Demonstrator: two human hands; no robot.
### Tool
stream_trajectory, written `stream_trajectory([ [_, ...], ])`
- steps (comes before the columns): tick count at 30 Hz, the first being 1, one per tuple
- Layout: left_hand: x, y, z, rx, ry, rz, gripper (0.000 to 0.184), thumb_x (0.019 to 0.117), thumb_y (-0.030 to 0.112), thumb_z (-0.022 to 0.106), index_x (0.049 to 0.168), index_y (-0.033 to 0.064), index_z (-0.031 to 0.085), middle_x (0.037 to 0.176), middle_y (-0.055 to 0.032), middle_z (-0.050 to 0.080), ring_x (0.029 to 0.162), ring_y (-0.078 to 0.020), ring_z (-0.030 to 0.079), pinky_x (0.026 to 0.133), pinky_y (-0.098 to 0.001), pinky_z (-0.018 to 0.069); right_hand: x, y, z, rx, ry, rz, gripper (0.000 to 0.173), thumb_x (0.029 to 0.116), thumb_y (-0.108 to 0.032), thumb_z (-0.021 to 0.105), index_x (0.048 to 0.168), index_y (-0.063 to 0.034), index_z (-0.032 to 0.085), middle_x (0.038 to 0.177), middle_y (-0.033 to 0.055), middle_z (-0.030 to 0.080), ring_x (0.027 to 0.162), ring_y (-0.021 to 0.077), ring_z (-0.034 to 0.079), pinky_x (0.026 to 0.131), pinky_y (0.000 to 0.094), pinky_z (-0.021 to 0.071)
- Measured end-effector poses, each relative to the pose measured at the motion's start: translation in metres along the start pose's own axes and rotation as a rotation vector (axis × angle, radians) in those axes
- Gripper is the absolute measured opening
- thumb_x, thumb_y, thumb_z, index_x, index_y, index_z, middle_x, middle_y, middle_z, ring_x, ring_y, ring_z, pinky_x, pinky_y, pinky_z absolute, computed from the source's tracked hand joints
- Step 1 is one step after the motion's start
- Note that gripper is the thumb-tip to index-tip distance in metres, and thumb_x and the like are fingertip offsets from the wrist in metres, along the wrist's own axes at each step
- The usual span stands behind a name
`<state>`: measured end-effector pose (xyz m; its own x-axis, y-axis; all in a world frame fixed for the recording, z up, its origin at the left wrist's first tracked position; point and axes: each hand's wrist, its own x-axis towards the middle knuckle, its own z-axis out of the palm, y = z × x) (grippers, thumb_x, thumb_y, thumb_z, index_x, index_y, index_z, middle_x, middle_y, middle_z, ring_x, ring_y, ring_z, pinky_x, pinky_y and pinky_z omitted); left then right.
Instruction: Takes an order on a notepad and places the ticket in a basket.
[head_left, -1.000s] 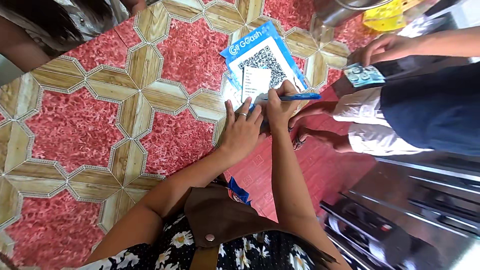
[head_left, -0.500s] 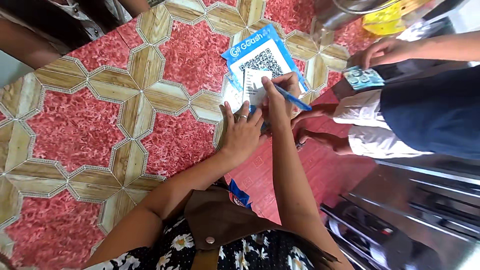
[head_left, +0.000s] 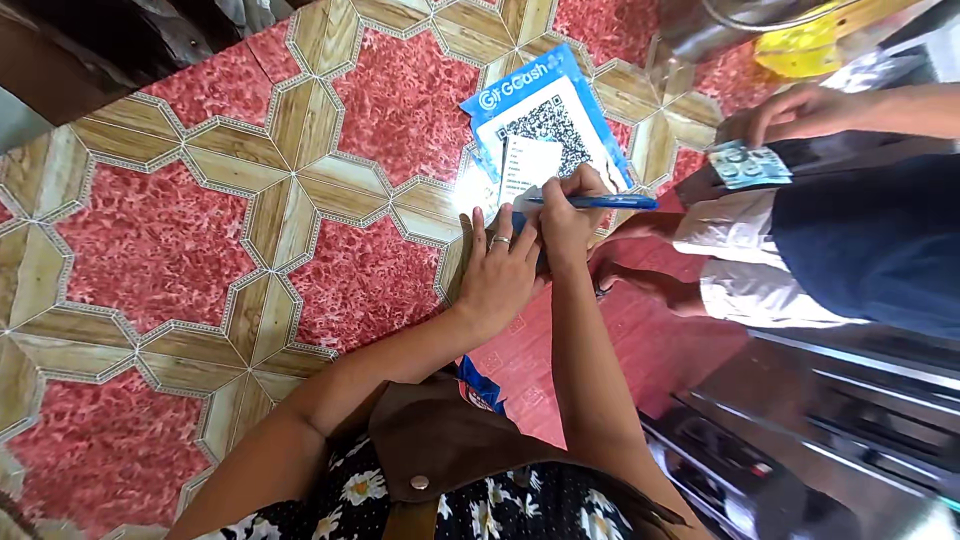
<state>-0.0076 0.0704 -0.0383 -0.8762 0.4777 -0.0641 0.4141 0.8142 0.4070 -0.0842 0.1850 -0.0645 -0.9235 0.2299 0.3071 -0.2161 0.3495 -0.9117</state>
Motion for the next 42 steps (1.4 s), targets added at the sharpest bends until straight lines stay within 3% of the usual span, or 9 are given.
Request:
stream_trajectory([
  [6,0.002,-0.001,-0.001,-0.033,-0.031,-0.004,0.057,0.1032,0.044,0.053,0.148,0.0082,0.055,0.162,-0.0101,0.041,0.154,-0.0430,0.025,0.118,-0.0737,0.0062,0.001,0.000,-0.002,-0.048,-0.039,-0.003,0.032,0.0820,0.002,0.060,0.067,-0.0197,0.042,0.058,-0.0135,0.043,0.051,-0.0049,0.042,0.051,0.0131,0.0359],
  [17,0.002,-0.002,-0.003,-0.051,-0.034,0.003,0.052,0.1012,0.042,0.057,0.139,0.0071,0.064,0.159,-0.0098,0.045,0.153,-0.0421,0.027,0.118,-0.0736,0.0069,-0.001,0.001,-0.001,-0.016,-0.025,-0.052,0.031,0.0843,0.004,0.058,0.068,-0.0180,0.043,0.058,-0.0132,0.043,0.051,-0.0052,0.041,0.050,0.0126,0.0359],
  [27,0.003,-0.001,-0.005,-0.044,-0.074,0.000,0.053,0.1031,0.044,0.054,0.141,0.0076,0.061,0.162,-0.0088,0.042,0.154,-0.0421,0.023,0.118,-0.0743,0.0048,-0.001,0.001,-0.003,-0.020,-0.038,-0.033,0.030,0.0822,0.003,0.059,0.067,-0.0184,0.045,0.059,-0.0131,0.047,0.052,-0.0053,0.044,0.052,0.0129,0.0380],
  [30,0.002,-0.003,0.001,-0.033,-0.011,0.010,0.058,0.1030,0.048,0.053,0.144,0.0075,0.059,0.162,-0.0088,0.041,0.153,-0.0430,0.027,0.117,-0.0749,0.0074,0.007,-0.003,-0.013,0.164,0.017,0.148,0.030,0.0951,-0.007,0.062,0.072,-0.0195,0.047,0.058,-0.0116,0.051,0.046,-0.0014,0.046,0.045,0.0160,0.0406],
  [32,0.002,-0.004,0.003,-0.025,-0.013,0.014,0.067,0.1040,0.050,0.050,0.156,0.0085,0.044,0.166,-0.0076,0.034,0.154,-0.0428,0.024,0.117,-0.0753,0.0053,0.013,-0.006,-0.027,0.272,0.034,0.275,0.030,0.1068,-0.022,0.050,0.077,-0.0193,0.054,0.059,-0.0110,0.055,0.044,-0.0007,0.046,0.042,0.0157,0.0403],
  [34,0.003,-0.005,0.001,-0.031,-0.013,0.014,0.070,0.1036,0.050,0.051,0.159,0.0093,0.038,0.166,-0.0079,0.034,0.153,-0.0430,0.026,0.117,-0.0758,0.0052,0.019,-0.012,-0.040,0.286,0.031,0.347,0.033,0.1101,-0.030,0.044,0.081,-0.0194,0.055,0.058,-0.0111,0.052,0.042,-0.0006,0.043,0.041,0.0153,0.0387],
  [38,0.007,-0.006,-0.002,-0.088,-0.013,0.012,0.071,0.1002,0.051,0.057,0.157,0.0112,0.042,0.165,-0.0079,0.037,0.152,-0.0435,0.028,0.116,-0.0775,0.0032,0.033,-0.022,-0.047,0.233,-0.098,0.275,0.008,0.1044,-0.017,0.056,0.096,-0.0173,0.055,0.072,-0.0103,0.062,0.055,0.0005,0.057,0.051,0.0180,0.0503],
  [40,0.009,-0.005,-0.002,-0.095,0.005,-0.003,0.073,0.0990,0.053,0.058,0.158,0.0150,0.041,0.166,-0.0069,0.034,0.151,-0.0423,0.030,0.116,-0.0771,0.0040,0.049,-0.020,-0.041,0.175,-0.161,0.191,0.011,0.0958,-0.013,0.067,0.097,-0.0132,0.056,0.082,-0.0071,0.064,0.063,0.0022,0.061,0.054,0.0206,0.0531],
  [42,0.009,-0.004,0.001,-0.099,0.029,-0.014,0.073,0.0981,0.054,0.059,0.159,0.0185,0.040,0.166,-0.0051,0.034,0.152,-0.0413,0.030,0.116,-0.0772,0.0053,0.064,-0.014,-0.027,0.071,-0.175,0.141,0.018,0.0903,-0.013,0.073,0.093,-0.0082,0.055,0.080,-0.0040,0.060,0.060,0.0024,0.056,0.053,0.0215,0.0499],
])
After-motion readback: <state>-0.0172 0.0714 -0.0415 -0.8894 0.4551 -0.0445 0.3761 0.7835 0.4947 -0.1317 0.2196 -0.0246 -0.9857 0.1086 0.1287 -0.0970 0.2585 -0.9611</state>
